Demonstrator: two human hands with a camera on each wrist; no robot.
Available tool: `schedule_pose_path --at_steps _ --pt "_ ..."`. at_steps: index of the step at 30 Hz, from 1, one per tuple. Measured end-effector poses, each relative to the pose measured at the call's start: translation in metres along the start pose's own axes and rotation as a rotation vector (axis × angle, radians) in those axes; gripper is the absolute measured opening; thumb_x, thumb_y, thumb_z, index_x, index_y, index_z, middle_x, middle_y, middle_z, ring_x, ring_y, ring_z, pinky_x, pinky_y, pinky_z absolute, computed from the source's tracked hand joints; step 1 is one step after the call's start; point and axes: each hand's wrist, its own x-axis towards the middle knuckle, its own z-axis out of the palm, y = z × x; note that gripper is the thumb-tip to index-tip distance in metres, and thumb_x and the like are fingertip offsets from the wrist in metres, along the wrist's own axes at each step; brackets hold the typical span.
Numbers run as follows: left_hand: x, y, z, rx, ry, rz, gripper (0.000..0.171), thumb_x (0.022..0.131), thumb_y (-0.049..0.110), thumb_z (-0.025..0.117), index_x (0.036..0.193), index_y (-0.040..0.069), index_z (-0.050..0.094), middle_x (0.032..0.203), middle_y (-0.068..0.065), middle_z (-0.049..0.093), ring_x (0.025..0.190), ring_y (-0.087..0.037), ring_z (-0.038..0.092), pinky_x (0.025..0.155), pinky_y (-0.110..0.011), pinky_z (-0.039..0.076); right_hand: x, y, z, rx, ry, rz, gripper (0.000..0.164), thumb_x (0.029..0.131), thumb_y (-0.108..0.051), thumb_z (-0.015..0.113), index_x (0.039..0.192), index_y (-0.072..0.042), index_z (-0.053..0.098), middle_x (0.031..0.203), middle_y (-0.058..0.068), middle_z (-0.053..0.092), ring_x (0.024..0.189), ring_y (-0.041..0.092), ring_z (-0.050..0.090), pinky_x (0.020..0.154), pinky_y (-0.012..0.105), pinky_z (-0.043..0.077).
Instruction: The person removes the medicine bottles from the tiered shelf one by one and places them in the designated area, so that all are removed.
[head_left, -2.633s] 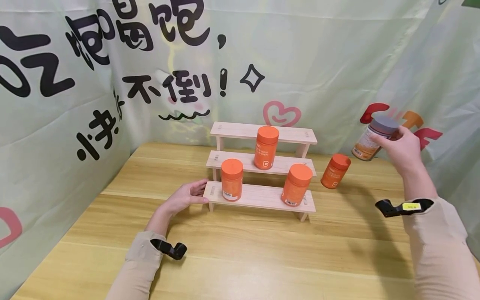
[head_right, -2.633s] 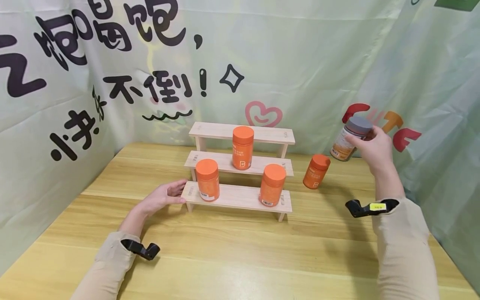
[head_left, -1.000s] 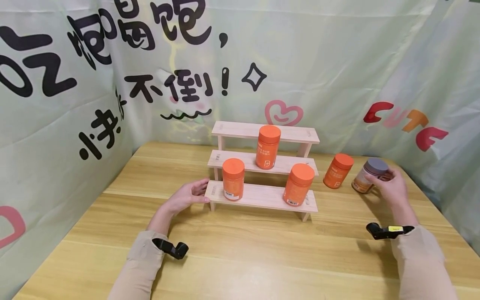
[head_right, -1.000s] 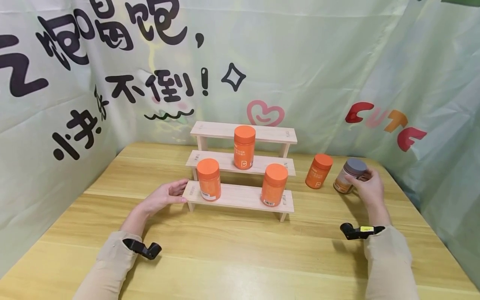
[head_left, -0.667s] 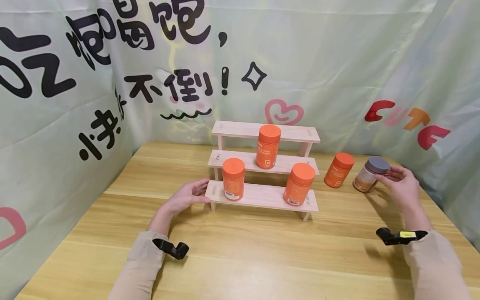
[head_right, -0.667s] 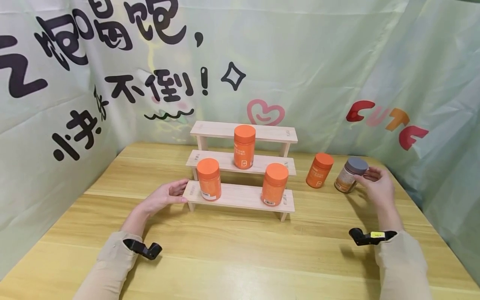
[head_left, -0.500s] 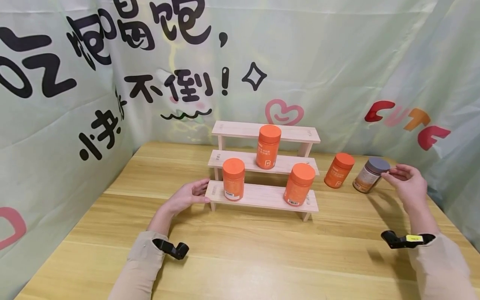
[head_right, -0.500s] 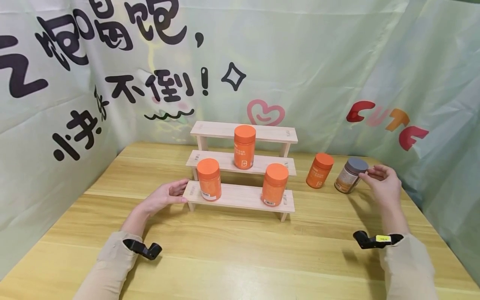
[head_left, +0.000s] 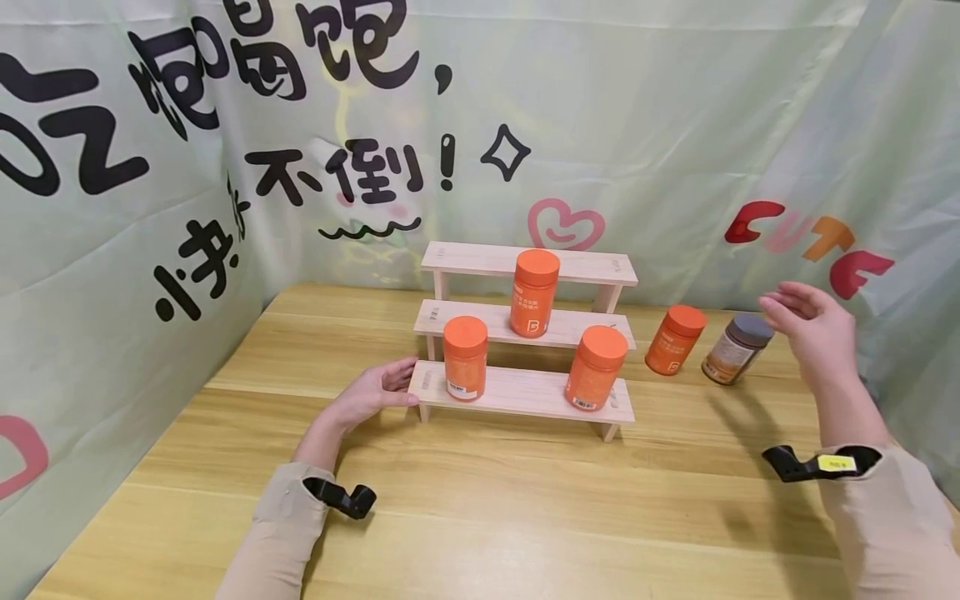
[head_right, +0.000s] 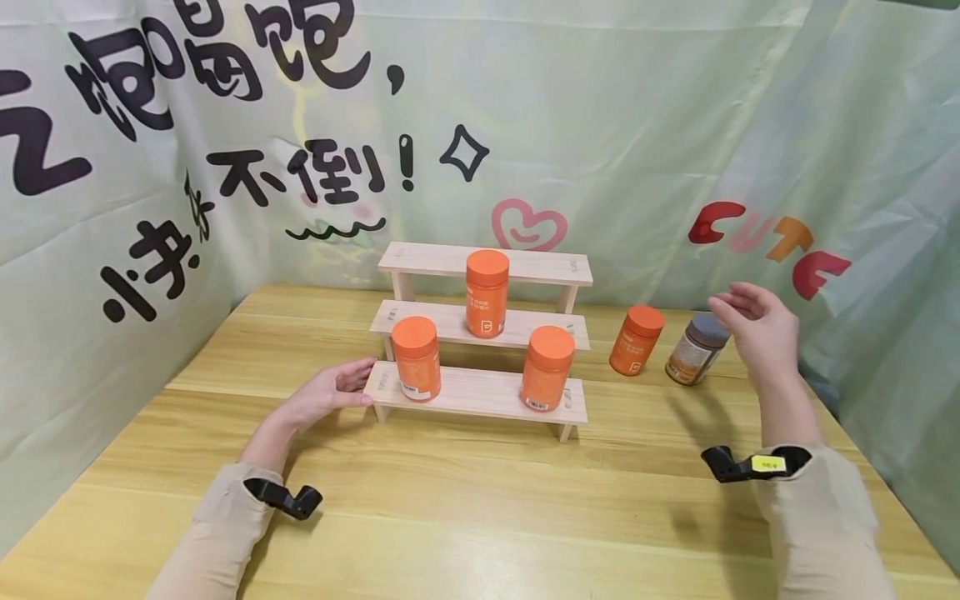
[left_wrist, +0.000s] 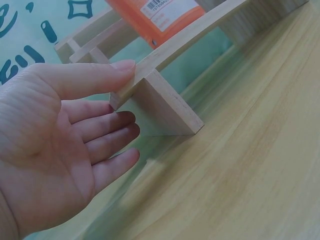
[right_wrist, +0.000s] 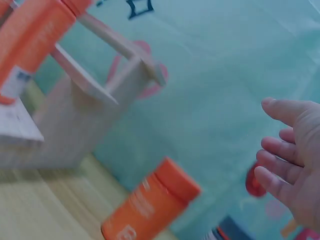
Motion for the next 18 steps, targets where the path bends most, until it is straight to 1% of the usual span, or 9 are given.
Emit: schedule_pose_path --at_steps 2,7,9,12,15,18 --pt "0.0 0.0 0.0 0.001 0.001 -0.002 0.077 0.083 0.006 0.065 0.142 -0.012 0.018 0.145 -0.029 0.024 0.133 -0.04 0.025 0.108 -0.049 0.022 0.001 -0.007 0.011 -0.048 -0.043 -0.02 0.026 0.084 -0.015 0.067 0.107 -0.022 0.055 0.088 -0.018 0.063 0.077 -0.006 0.06 0.065 0.007 0.048" --pt "0.0 0.0 0.0 0.008 0.003 -0.003 0.077 0.083 0.005 0.065 0.142 -0.012 0.018 0.145 -0.029 0.024 0.133 -0.04 0.025 0.108 -0.049 0.022 0.004 -0.026 0.04 -0.269 -0.129 -0.066 0.038 0.089 -0.023 0.062 0.124 -0.017 0.05 0.092 -0.024 0.059 0.077 -0.008 0.06 0.07 0.007 0.047" --pt "0.0 0.0 0.0 0.008 0.002 -0.002 0.077 0.084 0.005 0.065 0.142 -0.012 0.018 0.145 -0.029 0.024 0.133 -0.041 0.025 0.108 -0.049 0.022 0.005 -0.032 0.05 -0.331 -0.158 -0.074 0.043 0.09 -0.026 0.061 0.128 -0.013 0.047 0.093 -0.026 0.057 0.078 -0.008 0.059 0.071 0.006 0.046" --pt "0.0 0.0 -0.001 0.008 -0.001 -0.003 0.077 0.084 0.005 0.065 0.142 -0.012 0.018 0.146 -0.028 0.024 0.133 -0.041 0.025 0.109 -0.048 0.021 0.005 -0.039 0.067 -0.359 -0.202 -0.083 0.049 0.09 -0.029 0.06 0.131 -0.008 0.045 0.095 -0.024 0.057 0.082 -0.007 0.059 0.072 0.007 0.046" --pt "0.0 0.0 -0.001 0.008 -0.003 -0.005 0.077 0.084 0.005 0.064 0.142 -0.011 0.018 0.146 -0.028 0.023 0.133 -0.041 0.025 0.109 -0.048 0.021 0.004 -0.045 0.084 -0.36 -0.244 -0.09 0.054 0.09 -0.031 0.059 0.133 -0.003 0.042 0.099 -0.02 0.057 0.087 -0.006 0.058 0.073 0.008 0.047" --pt "0.0 0.0 -0.001 0.006 0.0 -0.003 0.076 0.083 0.005 0.064 0.142 -0.011 0.018 0.146 -0.028 0.023 0.133 -0.041 0.025 0.109 -0.048 0.021 0.003 -0.05 0.099 -0.351 -0.283 -0.085 0.058 0.09 -0.033 0.059 0.135 -0.002 0.04 0.108 -0.011 0.058 0.092 -0.003 0.057 0.075 0.01 0.047"
